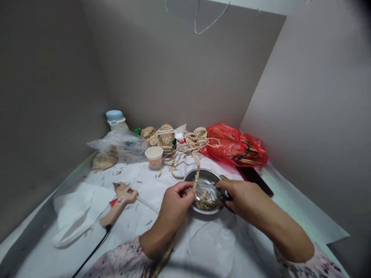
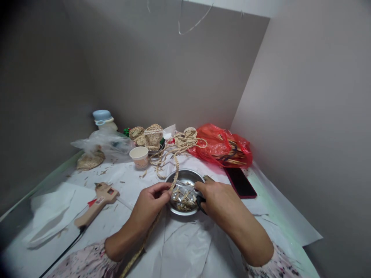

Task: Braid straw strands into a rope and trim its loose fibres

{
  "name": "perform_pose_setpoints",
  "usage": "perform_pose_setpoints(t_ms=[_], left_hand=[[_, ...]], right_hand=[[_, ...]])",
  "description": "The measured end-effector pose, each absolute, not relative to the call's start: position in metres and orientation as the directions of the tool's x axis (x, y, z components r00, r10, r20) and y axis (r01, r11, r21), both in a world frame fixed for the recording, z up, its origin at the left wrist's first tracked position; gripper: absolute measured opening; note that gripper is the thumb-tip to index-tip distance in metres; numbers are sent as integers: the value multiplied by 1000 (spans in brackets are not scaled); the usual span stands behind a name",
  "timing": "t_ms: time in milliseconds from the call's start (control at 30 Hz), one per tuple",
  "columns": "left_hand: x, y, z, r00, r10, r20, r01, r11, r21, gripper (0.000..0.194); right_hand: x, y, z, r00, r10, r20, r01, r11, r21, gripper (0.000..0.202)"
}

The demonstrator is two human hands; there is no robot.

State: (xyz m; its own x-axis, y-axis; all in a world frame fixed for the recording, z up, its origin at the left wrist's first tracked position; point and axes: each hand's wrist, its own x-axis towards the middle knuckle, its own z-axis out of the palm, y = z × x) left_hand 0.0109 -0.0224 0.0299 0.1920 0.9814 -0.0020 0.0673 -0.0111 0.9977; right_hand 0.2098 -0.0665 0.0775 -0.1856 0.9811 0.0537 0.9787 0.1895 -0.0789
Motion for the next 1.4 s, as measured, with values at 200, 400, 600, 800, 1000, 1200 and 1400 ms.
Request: perform_pose_setpoints(t_ms=[200, 400, 600, 800, 1000, 1200, 1400], left_hand=[[12, -22, 30, 187, 982, -13, 98, -6, 995, 32], [11, -22, 27, 206, 979, 10, 129, -38, 991, 32], [12, -23, 27, 208, 978, -12, 172, -25, 985, 33], [11, -20, 23, 185, 983, -15, 195, -22, 980, 37], [12, -20, 25, 165, 986, -39, 147, 14, 989, 38], [12, -19, 21, 160, 987, -33, 132, 12, 991, 32], [12, -21, 22, 155, 987, -41, 143, 19, 989, 27]], right_hand=[[206, -65, 78, -173, 985, 17, 985, 174, -22, 23], [210, -63, 73, -175, 984, 29, 985, 175, 9, 23], [211, -61, 74, -164, 986, -22, 986, 165, 16, 22], [214, -68, 79, -180, 983, 41, 982, 182, -54, 23], [209, -71, 78, -209, 977, 43, 978, 210, 1, 25], [201, -69, 75, -185, 981, 62, 981, 181, 67, 26], [192, -70, 82, -169, 984, 48, 982, 165, 91, 25]])
